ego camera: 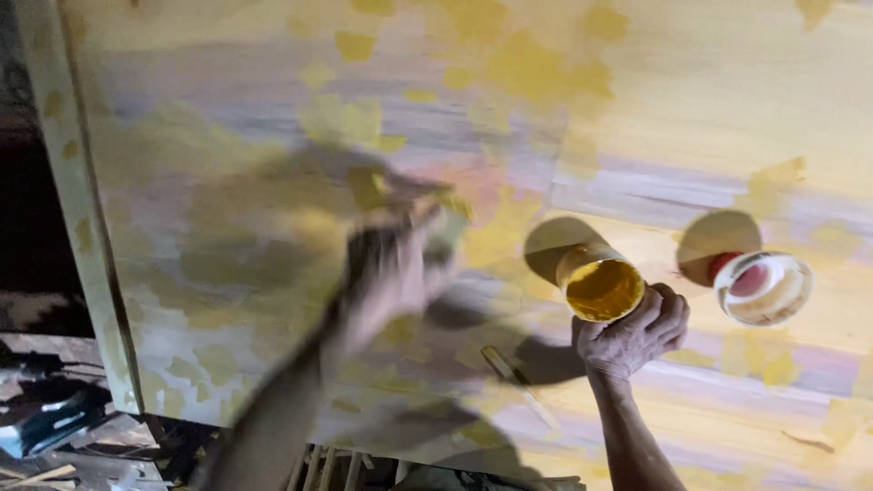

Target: Applying yellow paint or stain to a large wooden board using a small wooden block as an applicator.

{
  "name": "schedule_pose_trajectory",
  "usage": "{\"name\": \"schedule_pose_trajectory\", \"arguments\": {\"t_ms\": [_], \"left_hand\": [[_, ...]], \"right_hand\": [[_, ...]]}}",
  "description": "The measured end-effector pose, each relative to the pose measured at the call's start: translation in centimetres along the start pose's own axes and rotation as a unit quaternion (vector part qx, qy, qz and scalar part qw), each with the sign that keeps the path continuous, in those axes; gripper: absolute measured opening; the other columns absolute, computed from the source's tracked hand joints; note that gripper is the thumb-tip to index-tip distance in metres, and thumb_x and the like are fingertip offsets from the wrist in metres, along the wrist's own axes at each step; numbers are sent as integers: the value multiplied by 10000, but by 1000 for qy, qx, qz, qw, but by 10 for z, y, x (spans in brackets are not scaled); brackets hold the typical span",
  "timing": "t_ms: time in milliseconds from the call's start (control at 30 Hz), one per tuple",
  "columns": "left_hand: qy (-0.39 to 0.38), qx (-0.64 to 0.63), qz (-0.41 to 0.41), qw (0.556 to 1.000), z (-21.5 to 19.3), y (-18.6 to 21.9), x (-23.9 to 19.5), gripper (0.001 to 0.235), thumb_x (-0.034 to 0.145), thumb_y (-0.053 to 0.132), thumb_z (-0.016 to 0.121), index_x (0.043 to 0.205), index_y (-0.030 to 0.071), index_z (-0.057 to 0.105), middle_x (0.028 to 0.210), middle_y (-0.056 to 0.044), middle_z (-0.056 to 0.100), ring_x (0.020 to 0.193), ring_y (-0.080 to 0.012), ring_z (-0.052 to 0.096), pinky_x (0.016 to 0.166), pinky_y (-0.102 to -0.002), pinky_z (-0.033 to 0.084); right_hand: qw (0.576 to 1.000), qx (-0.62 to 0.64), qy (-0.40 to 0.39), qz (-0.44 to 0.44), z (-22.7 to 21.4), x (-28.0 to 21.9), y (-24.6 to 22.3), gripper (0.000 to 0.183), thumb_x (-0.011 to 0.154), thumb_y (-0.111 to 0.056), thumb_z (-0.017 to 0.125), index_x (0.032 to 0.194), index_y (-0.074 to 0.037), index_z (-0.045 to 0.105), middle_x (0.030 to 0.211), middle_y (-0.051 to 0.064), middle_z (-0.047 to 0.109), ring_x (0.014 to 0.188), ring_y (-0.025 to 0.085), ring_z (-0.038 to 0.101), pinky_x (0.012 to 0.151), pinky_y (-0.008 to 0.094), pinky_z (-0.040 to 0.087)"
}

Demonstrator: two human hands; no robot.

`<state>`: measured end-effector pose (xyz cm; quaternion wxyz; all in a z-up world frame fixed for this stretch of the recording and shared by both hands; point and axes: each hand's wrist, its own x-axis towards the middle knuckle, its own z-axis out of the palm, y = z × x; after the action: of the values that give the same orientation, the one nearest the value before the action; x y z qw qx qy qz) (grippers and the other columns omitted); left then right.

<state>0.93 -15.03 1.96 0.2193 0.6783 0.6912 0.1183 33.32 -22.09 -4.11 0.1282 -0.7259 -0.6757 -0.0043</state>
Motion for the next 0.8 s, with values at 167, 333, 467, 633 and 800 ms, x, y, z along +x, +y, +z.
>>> {"name": "schedule_pose_trajectory", "arguments": {"t_ms": [167,333,467,633,800], "left_hand": [[30,-143,-81,986,23,29,-107,564,786,483,715,1301,253,696,718,-53,717,647,-276,743,657,-381,601],[-24,-121,-78,989,71,43,-201,811,907,466,760,1514,77,390,984,-94,730,743,-204,666,693,-364,562],[16,-144,-98,985,54,32,-231,772,900,365,760,1523,89,397,981,-161,647,779,-302,627,620,-430,515],[80,-126,-146,978,58,-13,-293,986,906,372,796,1652,203,174,1162,-181,595,1014,-303,584,567,-370,585],[79,-94,-224,967,44,-48,-355,874,857,400,818,1570,168,369,1185,-130,644,1042,-313,567,686,-400,586]], "right_hand": [[1000,7,13,-24,3,-3,2,508,1028,-465,436,1268,-22,501,1265,191,496,1252,451,471,1026,558,306],[997,-52,51,-3,5,-6,-19,580,1068,-486,376,1228,46,543,1224,262,525,1136,444,518,875,585,446],[998,-53,42,-10,7,-14,-19,429,1065,-348,422,1178,48,543,1202,223,496,1088,394,493,856,555,419],[996,-78,29,14,19,-26,-3,903,1061,-676,93,1298,100,488,1228,286,499,1009,520,538,794,587,434],[991,-125,36,-39,66,-50,99,384,1042,-319,485,994,58,539,882,311,584,753,501,555,626,558,399]]}}
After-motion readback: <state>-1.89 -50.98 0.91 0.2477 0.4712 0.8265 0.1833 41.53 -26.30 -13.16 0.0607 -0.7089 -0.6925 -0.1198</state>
